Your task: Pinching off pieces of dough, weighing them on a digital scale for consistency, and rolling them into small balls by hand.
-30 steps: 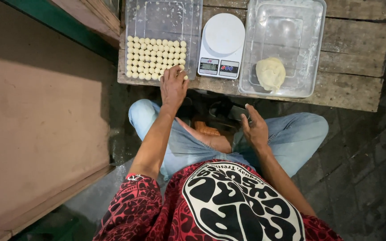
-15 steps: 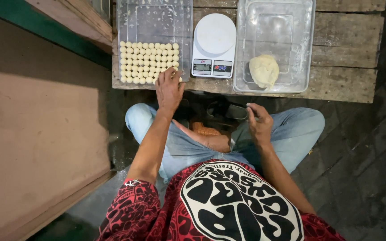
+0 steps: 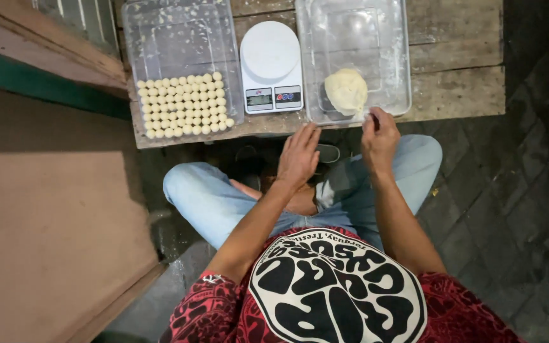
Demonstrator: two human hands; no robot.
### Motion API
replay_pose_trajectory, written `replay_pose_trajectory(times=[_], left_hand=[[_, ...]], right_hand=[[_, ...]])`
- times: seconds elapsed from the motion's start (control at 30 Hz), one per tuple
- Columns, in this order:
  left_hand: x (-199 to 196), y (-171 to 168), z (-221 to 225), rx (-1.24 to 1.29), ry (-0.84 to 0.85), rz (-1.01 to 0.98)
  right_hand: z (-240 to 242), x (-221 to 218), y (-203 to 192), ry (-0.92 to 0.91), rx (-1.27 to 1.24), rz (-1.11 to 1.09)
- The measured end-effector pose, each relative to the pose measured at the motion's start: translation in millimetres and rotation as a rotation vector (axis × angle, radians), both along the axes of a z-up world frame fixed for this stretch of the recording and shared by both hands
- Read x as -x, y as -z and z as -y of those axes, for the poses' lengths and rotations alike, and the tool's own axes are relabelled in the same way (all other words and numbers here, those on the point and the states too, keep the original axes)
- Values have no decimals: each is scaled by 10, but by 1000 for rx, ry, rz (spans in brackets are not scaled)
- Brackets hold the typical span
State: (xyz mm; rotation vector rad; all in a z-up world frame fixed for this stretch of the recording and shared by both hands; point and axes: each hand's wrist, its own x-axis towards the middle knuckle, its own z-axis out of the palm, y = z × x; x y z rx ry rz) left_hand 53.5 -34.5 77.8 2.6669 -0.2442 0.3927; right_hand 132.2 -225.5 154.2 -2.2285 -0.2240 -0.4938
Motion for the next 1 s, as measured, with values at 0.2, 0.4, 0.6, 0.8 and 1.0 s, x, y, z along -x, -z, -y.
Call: replay_pose_trajectory(times=[0.2, 0.4, 0.6, 0.8, 1.0], left_hand=[[-281, 398, 335, -92, 13, -97], [-375, 478, 436, -195, -6, -144], [-369, 384, 436, -157, 6, -173], [-373, 473, 443, -154, 23, -217], [-440, 314, 533, -115, -59, -143]], right_hand=[[-87, -202, 268, -14, -43, 14], [-169, -305, 475, 105, -90, 21], [-218, -326, 592, 195, -67, 18], [-162, -400, 722, 259, -101, -79], [-132, -433, 760, 353, -92, -175]])
